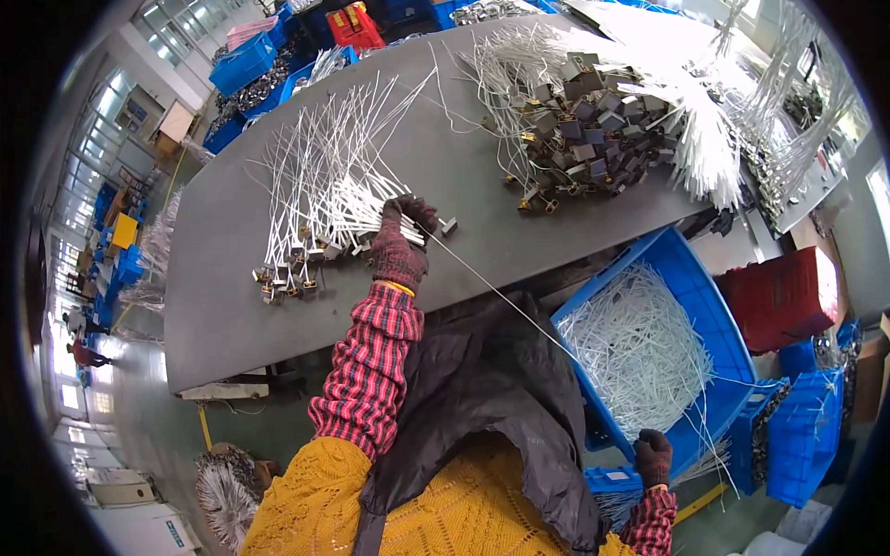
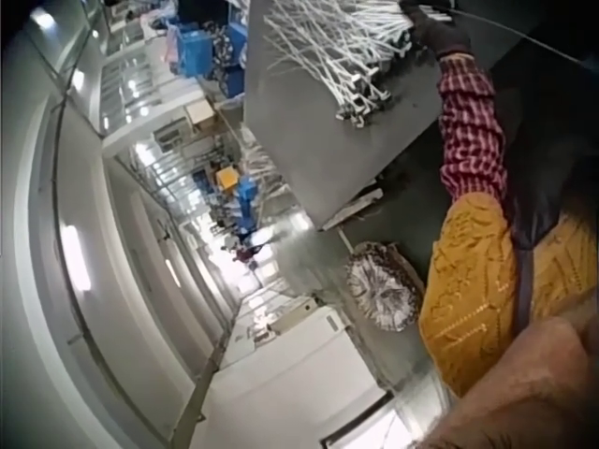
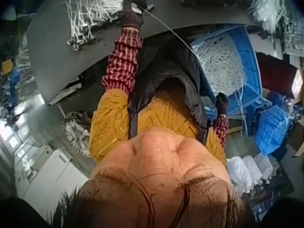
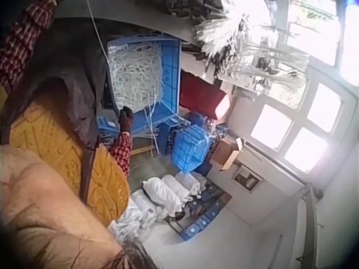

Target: The person assembles wiring harnesses by hand, attaching bundles of wires to metal components at a workbench.

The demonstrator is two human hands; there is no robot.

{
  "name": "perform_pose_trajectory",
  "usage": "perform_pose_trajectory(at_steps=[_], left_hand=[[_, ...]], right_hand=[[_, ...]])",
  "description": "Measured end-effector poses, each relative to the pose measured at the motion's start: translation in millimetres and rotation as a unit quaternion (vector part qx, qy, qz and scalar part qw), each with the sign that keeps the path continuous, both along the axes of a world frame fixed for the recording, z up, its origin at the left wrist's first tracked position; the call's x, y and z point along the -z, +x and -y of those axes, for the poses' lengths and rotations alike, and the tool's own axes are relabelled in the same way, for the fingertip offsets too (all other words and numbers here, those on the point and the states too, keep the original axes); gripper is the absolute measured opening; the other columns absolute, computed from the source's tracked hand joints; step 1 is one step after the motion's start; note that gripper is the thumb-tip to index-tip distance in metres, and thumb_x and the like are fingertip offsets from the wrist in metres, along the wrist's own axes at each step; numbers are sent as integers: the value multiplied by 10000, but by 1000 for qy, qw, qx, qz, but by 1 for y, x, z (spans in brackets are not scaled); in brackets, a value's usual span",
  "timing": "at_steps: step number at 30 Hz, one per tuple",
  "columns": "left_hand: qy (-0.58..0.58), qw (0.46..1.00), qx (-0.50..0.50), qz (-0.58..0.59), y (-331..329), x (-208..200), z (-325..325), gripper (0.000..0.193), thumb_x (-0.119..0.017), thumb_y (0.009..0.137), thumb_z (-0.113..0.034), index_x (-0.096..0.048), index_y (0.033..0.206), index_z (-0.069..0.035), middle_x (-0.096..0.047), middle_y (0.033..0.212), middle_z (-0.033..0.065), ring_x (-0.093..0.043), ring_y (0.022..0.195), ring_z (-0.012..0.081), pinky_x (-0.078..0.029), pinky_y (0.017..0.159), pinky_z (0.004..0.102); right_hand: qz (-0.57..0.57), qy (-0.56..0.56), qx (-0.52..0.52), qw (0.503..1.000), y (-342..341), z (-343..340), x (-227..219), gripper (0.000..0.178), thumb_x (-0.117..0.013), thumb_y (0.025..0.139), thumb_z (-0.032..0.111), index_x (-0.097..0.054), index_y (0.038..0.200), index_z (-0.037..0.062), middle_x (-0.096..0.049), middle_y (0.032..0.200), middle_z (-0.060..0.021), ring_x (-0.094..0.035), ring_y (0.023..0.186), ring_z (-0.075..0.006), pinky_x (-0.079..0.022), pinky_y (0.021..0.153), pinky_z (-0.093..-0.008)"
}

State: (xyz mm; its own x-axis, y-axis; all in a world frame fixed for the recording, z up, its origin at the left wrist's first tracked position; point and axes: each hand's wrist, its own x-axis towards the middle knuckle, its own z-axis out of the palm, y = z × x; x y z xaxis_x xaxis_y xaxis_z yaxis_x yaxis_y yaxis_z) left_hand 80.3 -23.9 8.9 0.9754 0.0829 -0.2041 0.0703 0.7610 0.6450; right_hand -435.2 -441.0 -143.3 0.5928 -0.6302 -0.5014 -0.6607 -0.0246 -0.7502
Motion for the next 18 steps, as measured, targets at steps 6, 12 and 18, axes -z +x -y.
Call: perform_pose_trajectory(at_steps=[6,12,18], left_hand=[[20,1000,-5,-20,-2,-3,-8,315,-588,993,-364,-650,1010,-56,-702,854,80,-684,745,236,-583,686,373],[167,979,111,44,-42,-6,10,341,-546,1017,-355,-667,991,-38,-702,859,79,-697,775,207,-586,741,373],[254,966,51,9,-57,35,6,268,-593,998,-240,-709,919,-12,-692,794,60,-689,754,170,-572,719,324]], right_hand=[[7,-15,-36,999,10,8,17,221,-671,839,72,-676,1056,31,-666,760,-69,-542,483,-134,-431,391,-292],[139,128,-154,970,204,-112,-81,471,-639,928,110,-524,1368,-15,-635,904,-30,-559,707,-93,-463,616,-251],[199,85,-366,905,420,-268,-172,548,-667,926,188,-462,1429,111,-623,1126,-61,-619,907,-152,-541,776,-323]])
